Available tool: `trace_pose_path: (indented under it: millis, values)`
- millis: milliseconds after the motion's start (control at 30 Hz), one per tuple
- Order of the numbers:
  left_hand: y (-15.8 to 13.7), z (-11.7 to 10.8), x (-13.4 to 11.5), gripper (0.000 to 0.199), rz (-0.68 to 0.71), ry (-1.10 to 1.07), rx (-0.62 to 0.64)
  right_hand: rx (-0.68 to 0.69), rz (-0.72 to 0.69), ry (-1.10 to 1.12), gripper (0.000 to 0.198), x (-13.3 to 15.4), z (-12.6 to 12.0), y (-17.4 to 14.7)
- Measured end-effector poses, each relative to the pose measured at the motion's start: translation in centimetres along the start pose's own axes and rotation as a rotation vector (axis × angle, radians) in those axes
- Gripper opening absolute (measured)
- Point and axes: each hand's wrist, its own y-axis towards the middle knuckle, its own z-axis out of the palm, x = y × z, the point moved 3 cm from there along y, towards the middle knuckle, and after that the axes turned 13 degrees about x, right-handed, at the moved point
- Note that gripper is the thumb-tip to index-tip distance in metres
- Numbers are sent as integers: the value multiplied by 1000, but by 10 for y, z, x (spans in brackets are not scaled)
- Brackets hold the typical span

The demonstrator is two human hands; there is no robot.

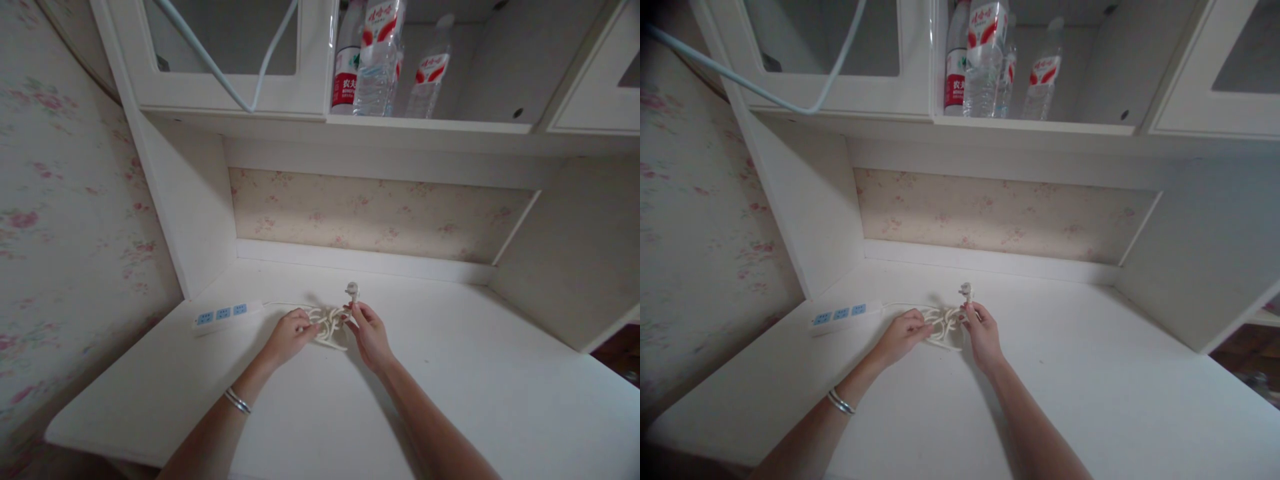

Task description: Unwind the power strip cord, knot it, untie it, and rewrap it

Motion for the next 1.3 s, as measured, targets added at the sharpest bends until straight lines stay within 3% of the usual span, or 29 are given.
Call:
trace_pose_path:
  millis: [100, 200, 300, 367, 467, 600, 733, 900, 1067, 1300]
  values:
    - [0, 7, 0, 36, 20, 136, 5, 15, -31, -98, 30, -3, 4, 0]
    - [0, 10, -2, 30, 48, 208, -79, 41, -69, -202, 32, -4, 9, -2]
    - [1, 7, -5, 14, 86, 173, -190, 78, -74, -244, 31, -1, 12, -4]
    - [1, 4, -6, 16, 97, 125, -213, 118, -58, -246, 30, 1, 14, -6]
    - [2, 3, -7, 29, 92, 70, -153, 210, -43, -264, 29, 6, 17, -8]
    - [3, 6, -8, 29, 83, 35, -10, 310, -100, -405, 26, 12, 20, -9]
    - [5, 7, -1, 25, 16, 16, -52, 356, -148, -495, 23, 11, 22, -9]
    - [7, 8, 11, 27, -7, -125, -108, 349, -82, -435, 26, 4, 21, -9]
    - [5, 4, 20, 30, -61, -174, -182, 322, 90, -378, 34, -1, 18, -9]
    - [4, 1, 25, 28, -91, -166, -259, 413, 181, -527, 42, -12, 20, -13]
